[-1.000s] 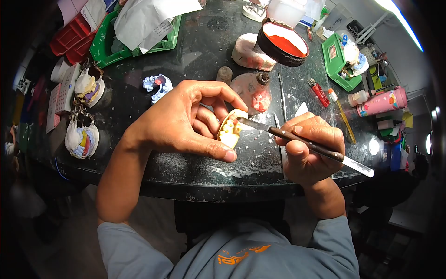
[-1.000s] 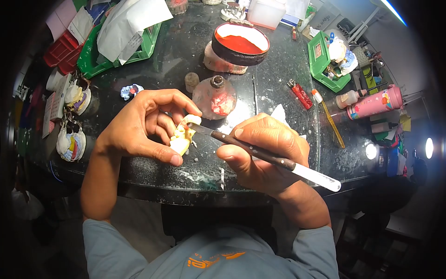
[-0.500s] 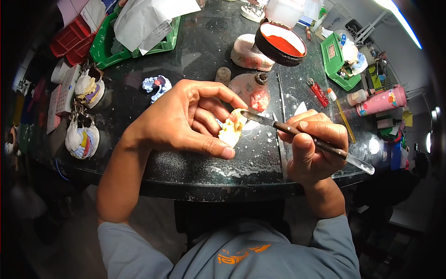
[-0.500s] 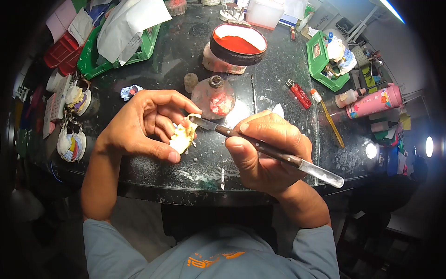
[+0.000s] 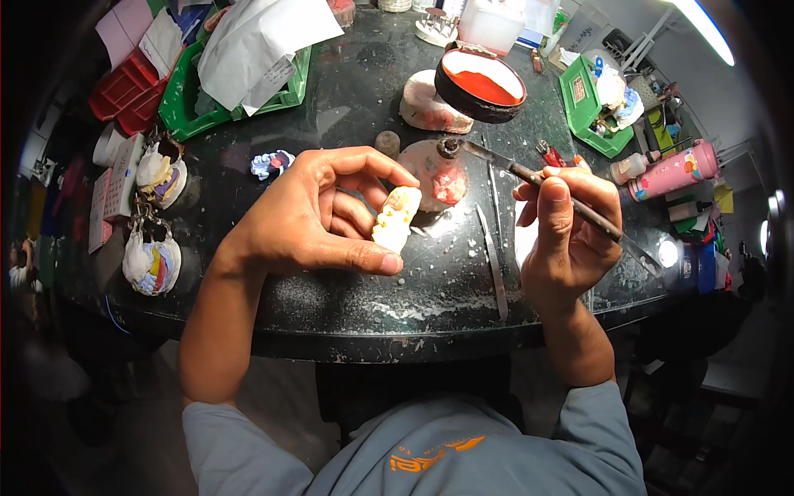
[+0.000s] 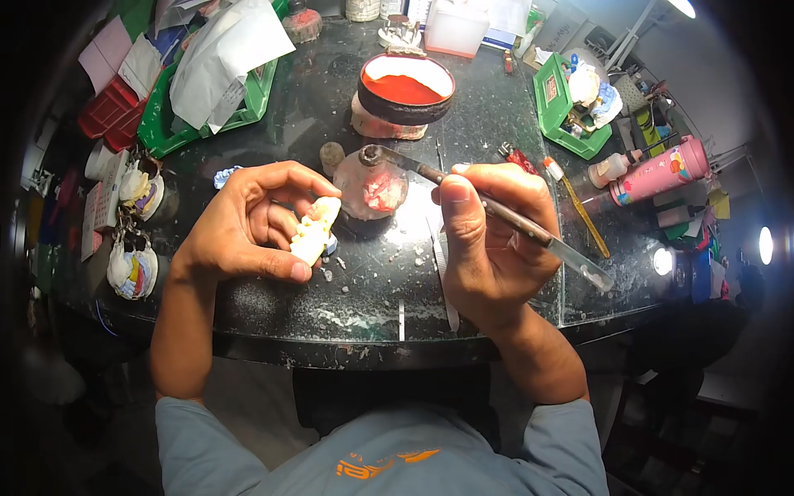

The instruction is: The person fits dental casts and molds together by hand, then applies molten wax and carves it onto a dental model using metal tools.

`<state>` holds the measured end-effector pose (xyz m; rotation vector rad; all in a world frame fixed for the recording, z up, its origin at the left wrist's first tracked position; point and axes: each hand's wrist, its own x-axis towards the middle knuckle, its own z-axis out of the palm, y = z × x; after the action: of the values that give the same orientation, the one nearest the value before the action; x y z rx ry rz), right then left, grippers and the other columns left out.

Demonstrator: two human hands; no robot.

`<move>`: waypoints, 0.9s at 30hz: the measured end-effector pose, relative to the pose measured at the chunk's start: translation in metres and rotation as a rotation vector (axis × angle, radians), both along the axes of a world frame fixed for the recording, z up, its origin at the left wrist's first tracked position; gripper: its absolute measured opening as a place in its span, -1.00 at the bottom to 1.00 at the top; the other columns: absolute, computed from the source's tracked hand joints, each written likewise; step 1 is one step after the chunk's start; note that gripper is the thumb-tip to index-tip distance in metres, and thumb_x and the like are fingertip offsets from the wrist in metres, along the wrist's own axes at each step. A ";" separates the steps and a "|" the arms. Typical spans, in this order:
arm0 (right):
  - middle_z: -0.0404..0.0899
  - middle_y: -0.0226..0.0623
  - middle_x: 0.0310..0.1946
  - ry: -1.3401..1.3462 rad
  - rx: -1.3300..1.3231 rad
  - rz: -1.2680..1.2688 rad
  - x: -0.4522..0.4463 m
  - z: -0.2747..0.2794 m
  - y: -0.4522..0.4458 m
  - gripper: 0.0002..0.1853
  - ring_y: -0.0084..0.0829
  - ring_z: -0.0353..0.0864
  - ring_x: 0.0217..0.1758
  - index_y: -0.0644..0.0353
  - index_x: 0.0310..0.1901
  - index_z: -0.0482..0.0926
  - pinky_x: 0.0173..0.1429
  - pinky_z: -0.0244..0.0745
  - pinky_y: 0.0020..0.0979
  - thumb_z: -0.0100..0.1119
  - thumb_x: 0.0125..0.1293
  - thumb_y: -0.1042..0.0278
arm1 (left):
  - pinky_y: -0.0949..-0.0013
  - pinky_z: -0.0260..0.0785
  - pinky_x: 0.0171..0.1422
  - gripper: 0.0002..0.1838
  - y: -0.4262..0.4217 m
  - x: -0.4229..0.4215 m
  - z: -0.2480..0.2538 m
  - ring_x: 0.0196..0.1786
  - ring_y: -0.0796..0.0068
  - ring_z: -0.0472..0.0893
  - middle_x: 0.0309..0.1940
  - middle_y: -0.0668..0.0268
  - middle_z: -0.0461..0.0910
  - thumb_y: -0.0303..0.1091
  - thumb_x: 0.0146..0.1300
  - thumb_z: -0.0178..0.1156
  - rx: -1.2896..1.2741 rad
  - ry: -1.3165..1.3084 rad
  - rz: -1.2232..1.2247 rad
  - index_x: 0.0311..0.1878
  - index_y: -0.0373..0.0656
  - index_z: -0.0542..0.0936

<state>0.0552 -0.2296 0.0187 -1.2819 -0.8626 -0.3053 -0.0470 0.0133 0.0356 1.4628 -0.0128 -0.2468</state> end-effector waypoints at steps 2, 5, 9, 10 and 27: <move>0.65 -0.18 -0.25 0.038 -0.037 0.028 -0.001 0.001 -0.004 -0.82 -0.54 0.65 -0.27 0.38 -0.03 0.53 -0.18 0.54 -0.55 0.29 0.42 0.58 | 0.65 0.58 -0.07 -0.20 0.000 0.001 0.001 -0.15 0.65 0.71 -0.08 0.23 0.63 -0.59 -0.13 0.61 -0.011 -0.002 -0.002 0.28 -0.40 0.51; 0.65 -0.15 -0.21 -0.062 -0.057 0.004 0.001 -0.004 -0.003 -0.81 -0.55 0.64 -0.25 0.39 -0.03 0.55 -0.16 0.53 -0.56 0.32 0.39 0.61 | 0.64 0.57 -0.04 -0.21 0.002 0.001 0.000 -0.13 0.64 0.71 -0.07 0.16 0.68 -0.55 -0.09 0.60 -0.022 0.001 -0.010 0.29 -0.43 0.50; 0.65 -0.16 -0.19 0.002 -0.087 0.004 -0.002 -0.003 -0.002 -0.80 -0.55 0.63 -0.23 0.39 -0.03 0.56 -0.14 0.52 -0.56 0.32 0.35 0.66 | 0.61 0.58 -0.02 -0.21 0.005 0.002 -0.002 -0.12 0.60 0.73 -0.07 0.02 0.74 -0.45 -0.03 0.60 -0.005 -0.013 -0.016 0.30 -0.47 0.48; 0.64 -0.16 -0.18 0.011 -0.086 0.007 -0.002 -0.002 -0.002 -0.79 -0.55 0.64 -0.22 0.39 -0.03 0.56 -0.13 0.52 -0.57 0.33 0.35 0.66 | 0.58 0.59 -0.01 -0.20 0.005 0.002 -0.002 -0.12 0.58 0.74 -0.07 0.01 0.74 -0.44 -0.03 0.60 -0.014 -0.014 -0.019 0.30 -0.48 0.47; 0.70 -0.24 -0.48 -0.236 -0.258 0.051 -0.013 0.005 -0.001 -0.78 -0.46 0.73 -0.47 0.23 -0.29 0.61 -0.43 0.55 -0.46 0.57 0.18 0.51 | 0.45 0.65 0.04 -0.17 0.004 0.001 0.000 -0.09 0.45 0.77 -0.04 0.01 0.73 -0.44 -0.05 0.61 -0.073 0.000 -0.013 0.30 -0.51 0.45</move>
<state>0.0420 -0.2309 0.0233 -1.4789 -1.1633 -0.3161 -0.0458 0.0172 0.0358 1.3908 -0.0316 -0.2546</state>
